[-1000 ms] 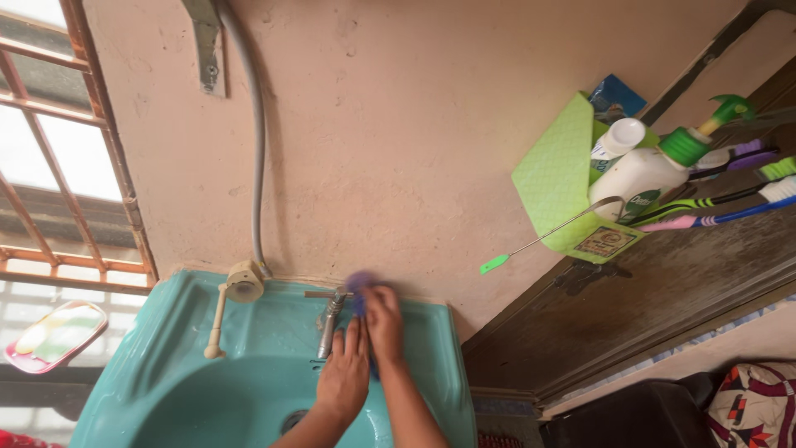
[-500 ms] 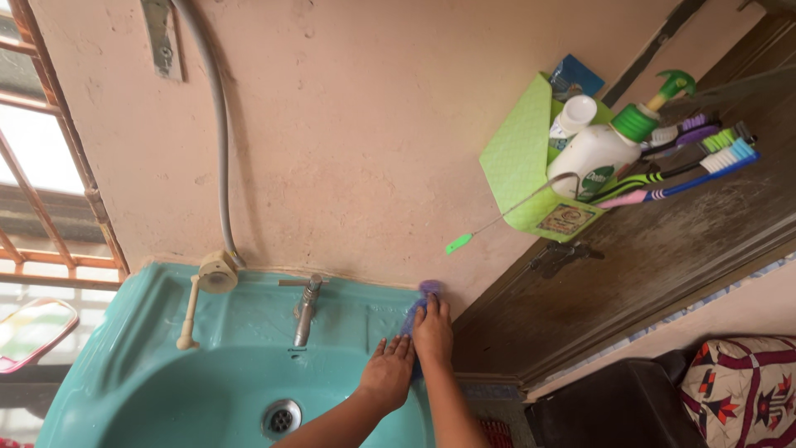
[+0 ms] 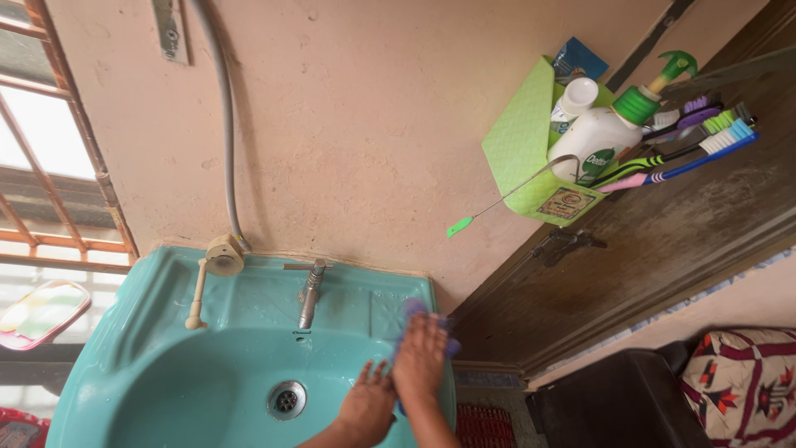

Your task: The person applies liquid cleaner from a bottle onto the surface of a sink and then uses a cloth to scrub the basin, the faucet, and the surrounding edges.

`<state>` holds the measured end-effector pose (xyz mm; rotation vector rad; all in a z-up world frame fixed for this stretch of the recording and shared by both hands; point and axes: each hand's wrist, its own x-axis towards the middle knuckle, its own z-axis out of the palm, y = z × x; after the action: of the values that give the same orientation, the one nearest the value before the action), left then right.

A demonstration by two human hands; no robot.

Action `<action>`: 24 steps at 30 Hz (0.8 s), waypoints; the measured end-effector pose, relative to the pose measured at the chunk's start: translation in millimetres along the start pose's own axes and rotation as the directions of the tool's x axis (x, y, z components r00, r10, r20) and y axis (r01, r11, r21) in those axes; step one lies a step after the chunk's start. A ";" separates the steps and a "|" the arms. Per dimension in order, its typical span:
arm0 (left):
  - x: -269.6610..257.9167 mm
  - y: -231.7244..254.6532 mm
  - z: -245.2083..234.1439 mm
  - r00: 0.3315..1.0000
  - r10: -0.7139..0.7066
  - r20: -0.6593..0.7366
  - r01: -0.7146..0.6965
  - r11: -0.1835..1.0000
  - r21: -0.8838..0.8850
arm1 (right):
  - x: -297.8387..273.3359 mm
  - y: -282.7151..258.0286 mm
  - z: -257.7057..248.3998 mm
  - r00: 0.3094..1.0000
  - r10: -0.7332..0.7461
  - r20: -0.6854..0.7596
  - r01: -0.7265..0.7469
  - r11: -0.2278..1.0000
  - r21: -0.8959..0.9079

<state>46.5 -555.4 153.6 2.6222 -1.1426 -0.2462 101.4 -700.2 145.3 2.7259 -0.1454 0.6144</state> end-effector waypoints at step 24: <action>62.5 13.6 -36.5 0.945 -0.246 -0.215 0.191 0.950 -0.247 | 95.6 53.2 74.8 0.975 0.155 0.161 -0.221 0.774 0.594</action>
<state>88.8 -603.9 189.4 2.4926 -0.6985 -0.0848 208.1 -778.6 139.5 3.4106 -0.2952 0.6642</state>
